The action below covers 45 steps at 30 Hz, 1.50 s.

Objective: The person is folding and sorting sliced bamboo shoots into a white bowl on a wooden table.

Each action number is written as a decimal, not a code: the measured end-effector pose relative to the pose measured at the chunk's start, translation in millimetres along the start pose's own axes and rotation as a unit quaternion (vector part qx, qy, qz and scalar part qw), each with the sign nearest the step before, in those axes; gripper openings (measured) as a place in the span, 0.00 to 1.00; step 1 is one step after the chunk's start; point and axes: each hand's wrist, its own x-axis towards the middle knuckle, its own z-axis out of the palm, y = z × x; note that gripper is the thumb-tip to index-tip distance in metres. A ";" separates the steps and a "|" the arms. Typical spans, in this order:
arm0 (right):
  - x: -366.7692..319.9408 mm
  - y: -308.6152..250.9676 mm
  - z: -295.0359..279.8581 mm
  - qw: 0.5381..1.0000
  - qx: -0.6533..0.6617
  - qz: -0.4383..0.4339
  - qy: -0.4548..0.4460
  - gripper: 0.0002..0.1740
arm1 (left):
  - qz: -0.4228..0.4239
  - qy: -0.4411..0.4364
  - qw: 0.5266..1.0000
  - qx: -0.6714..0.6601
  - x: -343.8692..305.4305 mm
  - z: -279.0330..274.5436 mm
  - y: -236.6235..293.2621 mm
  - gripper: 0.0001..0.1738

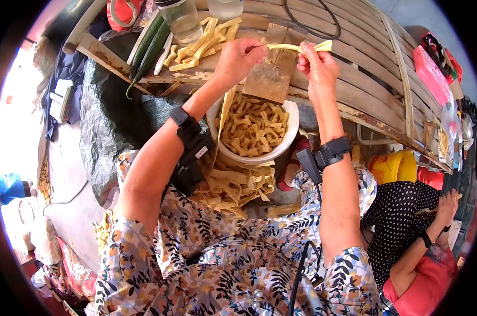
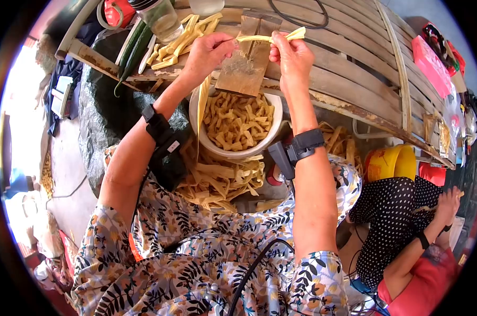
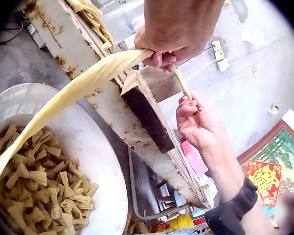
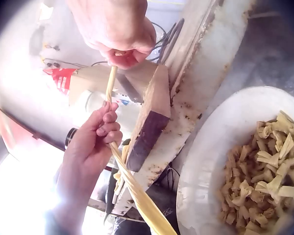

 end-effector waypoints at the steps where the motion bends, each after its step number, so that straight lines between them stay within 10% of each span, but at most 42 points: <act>1: -0.2 3.7 0.0 1.000 0.001 0.003 0.001 0.11 | -0.004 0.008 1.000 0.003 1.4 0.2 -3.2 0.09; 21: 6.1 25.0 -8.9 0.987 -0.149 -0.028 0.052 0.10 | 0.010 0.095 0.994 0.045 11.5 -0.1 -31.7 0.08; 26: -27.4 -12.7 1.5 0.990 -0.123 0.046 -0.042 0.15 | -0.084 -0.026 0.988 -0.126 -6.4 -17.9 -6.8 0.08; 31: -56.6 -6.2 -13.3 0.830 -0.520 -0.116 -0.166 0.17 | -0.129 -0.090 0.965 -0.209 -35.7 -25.8 2.6 0.10; 35: -64.6 -29.4 -9.6 0.887 -0.391 -0.149 -0.195 0.17 | -0.103 -0.113 0.974 -0.168 -59.0 -23.4 16.0 0.09; 39: -83.3 -37.4 14.5 0.933 -0.260 0.037 -0.245 0.13 | -0.060 -0.159 0.981 -0.091 -80.0 -11.2 52.7 0.10; 45: -82.8 -86.4 13.5 0.942 -0.160 -0.108 -0.275 0.10 | 0.008 -0.243 0.964 -0.111 -88.9 -29.3 92.5 0.13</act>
